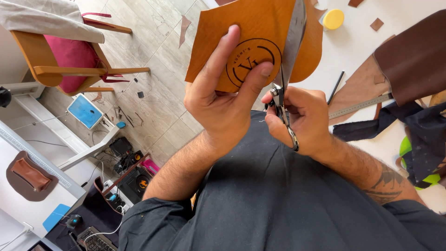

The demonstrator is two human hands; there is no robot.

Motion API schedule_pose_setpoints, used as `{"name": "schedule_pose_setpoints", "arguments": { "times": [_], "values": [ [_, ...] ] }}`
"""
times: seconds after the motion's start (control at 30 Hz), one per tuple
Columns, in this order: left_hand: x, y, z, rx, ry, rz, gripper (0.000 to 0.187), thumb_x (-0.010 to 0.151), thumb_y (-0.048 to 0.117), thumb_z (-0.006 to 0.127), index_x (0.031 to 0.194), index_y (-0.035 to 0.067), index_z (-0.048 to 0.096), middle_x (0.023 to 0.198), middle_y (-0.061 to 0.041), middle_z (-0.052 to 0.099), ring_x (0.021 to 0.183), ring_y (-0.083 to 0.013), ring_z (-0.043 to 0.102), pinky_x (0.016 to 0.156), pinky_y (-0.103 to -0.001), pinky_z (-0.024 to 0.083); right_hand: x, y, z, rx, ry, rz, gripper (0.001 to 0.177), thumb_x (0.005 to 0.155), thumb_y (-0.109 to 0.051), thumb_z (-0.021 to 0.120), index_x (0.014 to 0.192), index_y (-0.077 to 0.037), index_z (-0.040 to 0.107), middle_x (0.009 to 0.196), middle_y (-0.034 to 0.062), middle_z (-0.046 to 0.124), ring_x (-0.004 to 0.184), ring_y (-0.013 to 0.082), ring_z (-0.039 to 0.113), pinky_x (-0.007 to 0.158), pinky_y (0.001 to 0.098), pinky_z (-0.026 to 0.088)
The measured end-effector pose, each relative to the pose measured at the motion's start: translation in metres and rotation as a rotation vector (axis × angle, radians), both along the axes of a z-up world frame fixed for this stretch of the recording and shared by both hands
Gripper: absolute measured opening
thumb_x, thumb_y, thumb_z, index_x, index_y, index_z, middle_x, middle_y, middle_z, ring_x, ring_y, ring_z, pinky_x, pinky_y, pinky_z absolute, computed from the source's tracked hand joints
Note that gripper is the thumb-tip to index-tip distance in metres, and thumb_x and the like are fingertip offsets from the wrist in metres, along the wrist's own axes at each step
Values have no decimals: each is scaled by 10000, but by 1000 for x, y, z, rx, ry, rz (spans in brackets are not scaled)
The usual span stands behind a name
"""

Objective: Cleaning an engraved leather patch with a cloth and then trimming it to a circular shape using scissors.

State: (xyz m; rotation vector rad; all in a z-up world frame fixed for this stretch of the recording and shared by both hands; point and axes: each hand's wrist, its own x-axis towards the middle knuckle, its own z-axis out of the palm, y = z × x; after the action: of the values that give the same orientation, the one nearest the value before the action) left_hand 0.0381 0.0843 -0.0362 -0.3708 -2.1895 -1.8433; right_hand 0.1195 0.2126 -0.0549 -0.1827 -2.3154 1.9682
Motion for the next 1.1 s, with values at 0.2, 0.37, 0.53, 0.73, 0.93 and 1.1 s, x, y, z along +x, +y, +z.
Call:
{"name": "schedule_pose_setpoints", "arguments": {
  "times": [0.2,0.37,0.53,0.73,0.93,1.1],
  "values": [
    [-1,-10,7,-58,-16,-15,532,890,147,941,1342,145,660,1298,-48,745,1197,-120,727,1120,-269,648,1,0,-2,125,24,0,163,781,9,643,942,27,667,725,62,646,600,129,580,567,242,482],
    [-4,-18,10,-72,3,-34,526,894,140,942,1338,132,660,1282,-45,749,1193,-136,733,1113,-279,644,2,1,-3,197,28,18,167,779,-18,650,932,36,686,751,66,681,626,138,625,603,253,522],
    [-6,-27,12,-112,6,-71,537,904,140,949,1353,133,654,1328,-43,731,1254,-157,721,1167,-302,626,4,4,-6,289,43,54,188,785,-73,669,931,36,716,730,67,684,624,156,644,595,270,515],
    [-8,-37,19,-171,16,-114,522,909,163,950,1342,125,661,1314,-40,735,1242,-166,719,1181,-308,608,5,5,-2,313,52,98,190,785,-60,660,950,11,719,736,39,679,601,136,614,604,268,508],
    [-8,-44,22,-186,50,-166,510,920,157,949,1336,105,658,1327,-81,723,1281,-217,715,1207,-341,603,14,7,-9,353,62,101,196,790,-82,689,956,17,716,788,68,725,661,172,694,634,285,543],
    [-8,-48,23,-194,35,-183,532,913,153,965,1343,104,655,1338,-86,718,1296,-217,708,1230,-337,584,15,6,-7,371,55,103,186,775,-88,685,934,4,718,796,70,738,671,173,704,630,283,537]
  ]
}}
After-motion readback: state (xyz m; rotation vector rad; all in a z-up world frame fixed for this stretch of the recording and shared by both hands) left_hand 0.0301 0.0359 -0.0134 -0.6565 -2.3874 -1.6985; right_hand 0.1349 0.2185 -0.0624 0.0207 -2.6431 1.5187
